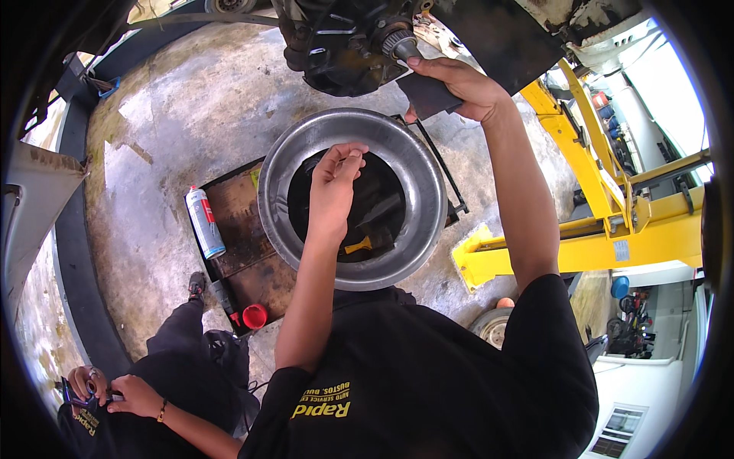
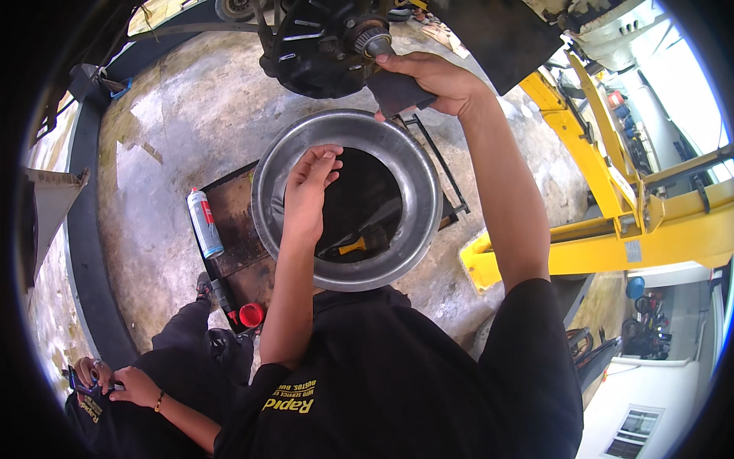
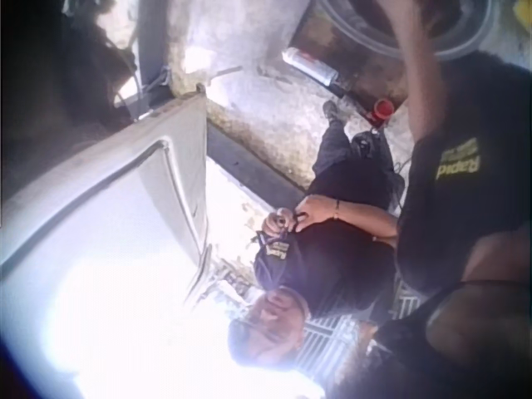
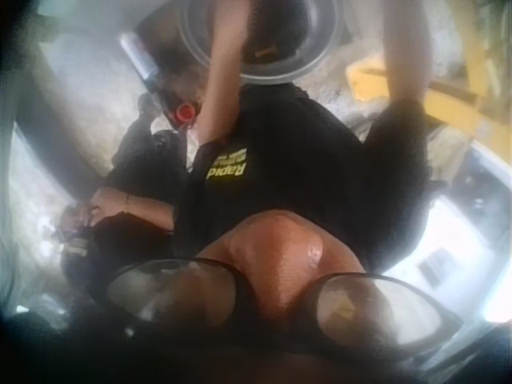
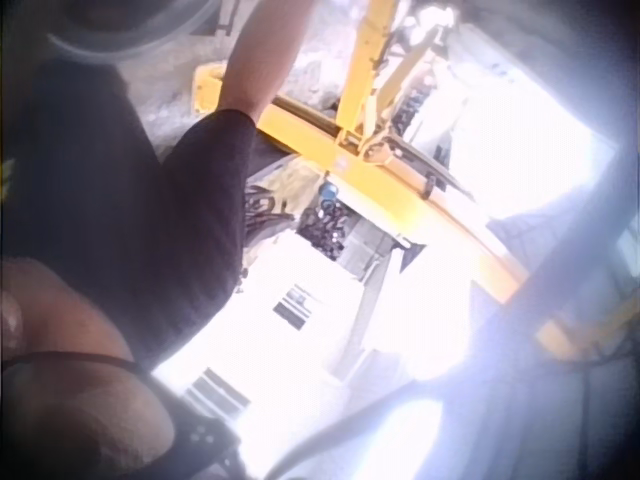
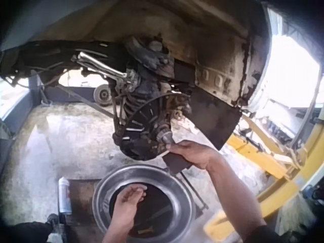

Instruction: The person removes a metal sleeve and a bearing from a vehicle spindle, sprays the spindle with a cleaning agent, wipes it with a cloth, and slides the sleeve back onto the spindle.

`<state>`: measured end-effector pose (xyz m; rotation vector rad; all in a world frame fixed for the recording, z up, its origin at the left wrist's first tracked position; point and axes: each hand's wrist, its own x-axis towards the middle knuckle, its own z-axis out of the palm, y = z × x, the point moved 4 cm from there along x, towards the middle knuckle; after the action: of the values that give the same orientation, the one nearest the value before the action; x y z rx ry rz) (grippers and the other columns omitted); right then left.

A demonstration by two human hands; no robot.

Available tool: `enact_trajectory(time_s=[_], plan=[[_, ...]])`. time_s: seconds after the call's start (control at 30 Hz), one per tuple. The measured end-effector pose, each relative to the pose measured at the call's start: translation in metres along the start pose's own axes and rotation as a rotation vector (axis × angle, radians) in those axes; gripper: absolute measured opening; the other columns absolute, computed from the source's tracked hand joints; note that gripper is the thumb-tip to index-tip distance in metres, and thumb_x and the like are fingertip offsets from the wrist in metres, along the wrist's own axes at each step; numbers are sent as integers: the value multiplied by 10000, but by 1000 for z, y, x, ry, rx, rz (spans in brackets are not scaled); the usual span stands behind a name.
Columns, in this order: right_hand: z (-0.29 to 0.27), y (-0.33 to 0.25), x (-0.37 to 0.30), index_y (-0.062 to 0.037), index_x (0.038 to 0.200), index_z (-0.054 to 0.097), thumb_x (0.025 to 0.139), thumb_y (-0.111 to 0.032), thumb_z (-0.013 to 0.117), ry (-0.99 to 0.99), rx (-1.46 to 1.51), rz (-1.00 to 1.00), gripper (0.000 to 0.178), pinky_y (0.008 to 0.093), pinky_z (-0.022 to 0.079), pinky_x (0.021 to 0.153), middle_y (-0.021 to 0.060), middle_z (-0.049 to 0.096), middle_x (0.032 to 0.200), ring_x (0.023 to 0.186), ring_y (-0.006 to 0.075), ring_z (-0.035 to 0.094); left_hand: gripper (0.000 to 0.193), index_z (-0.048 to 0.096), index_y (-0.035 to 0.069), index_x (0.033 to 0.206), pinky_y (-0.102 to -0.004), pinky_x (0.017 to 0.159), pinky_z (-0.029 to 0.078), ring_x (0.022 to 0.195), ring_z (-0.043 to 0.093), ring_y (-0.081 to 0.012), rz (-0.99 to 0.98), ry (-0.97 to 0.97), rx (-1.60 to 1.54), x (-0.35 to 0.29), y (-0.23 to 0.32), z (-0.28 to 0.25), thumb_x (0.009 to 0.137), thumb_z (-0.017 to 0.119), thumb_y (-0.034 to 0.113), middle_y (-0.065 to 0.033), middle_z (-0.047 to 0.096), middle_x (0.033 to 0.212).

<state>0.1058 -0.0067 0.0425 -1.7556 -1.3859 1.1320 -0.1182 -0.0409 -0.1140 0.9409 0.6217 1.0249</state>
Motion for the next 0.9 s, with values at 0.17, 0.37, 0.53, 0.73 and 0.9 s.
enact_trajectory(time_s=[0.17, 0.37, 0.53, 0.73, 0.9], plan=[[68, -34, -19, -15, 897, 697, 1026, -281, 603, 542, -1761, -223, 310, 589, 475, 879, 143, 700, 820, 778, 339, 745, 186, 711, 93, 1104, -261, 927, 434, 1008, 595, -80, 6, 32, 7, 9, -1, -2, 1039, 606, 232, 25, 680, 1110], [28, -29, -7, 13, 1090, 706, 984, -260, 661, 283, -830, -45, 296, 524, 542, 869, 142, 719, 937, 872, 270, 748, 197, 704, 83, 1115, -258, 920, 431, 1002, 590, -75, -39, -67, 50, 3, -13, 15, 1045, 592, 230, 28, 686, 1088], [5, -18, -10, 10, 1005, 675, 1028, -478, 606, 151, -432, 96, 493, 344, 577, 708, 120, 716, 888, 790, 187, 721, 170, 708, 53, 1084, -260, 868, 410, 912, 526, -82, -14, -49, -3, 1, -6, 23, 1029, 595, 166, 25, 637, 955], [70, -32, -8, -3, 1003, 718, 968, -191, 609, 448, -1793, -89, 220, 682, 465, 862, 135, 728, 925, 876, 353, 761, 190, 701, 77, 1116, -263, 923, 440, 997, 598, -77, -43, -112, 1, 13, -17, 34, 1050, 588, 216, 23, 690, 1086], [6, -23, -3, 19, 1069, 706, 1003, -375, 666, 25, -282, 24, 402, 413, 560, 794, 112, 742, 890, 836, 215, 748, 181, 701, 79, 1119, -263, 923, 445, 993, 601, -77, -70, -161, 15, 6, -24, 44, 1049, 587, 202, 29, 691, 1088]])
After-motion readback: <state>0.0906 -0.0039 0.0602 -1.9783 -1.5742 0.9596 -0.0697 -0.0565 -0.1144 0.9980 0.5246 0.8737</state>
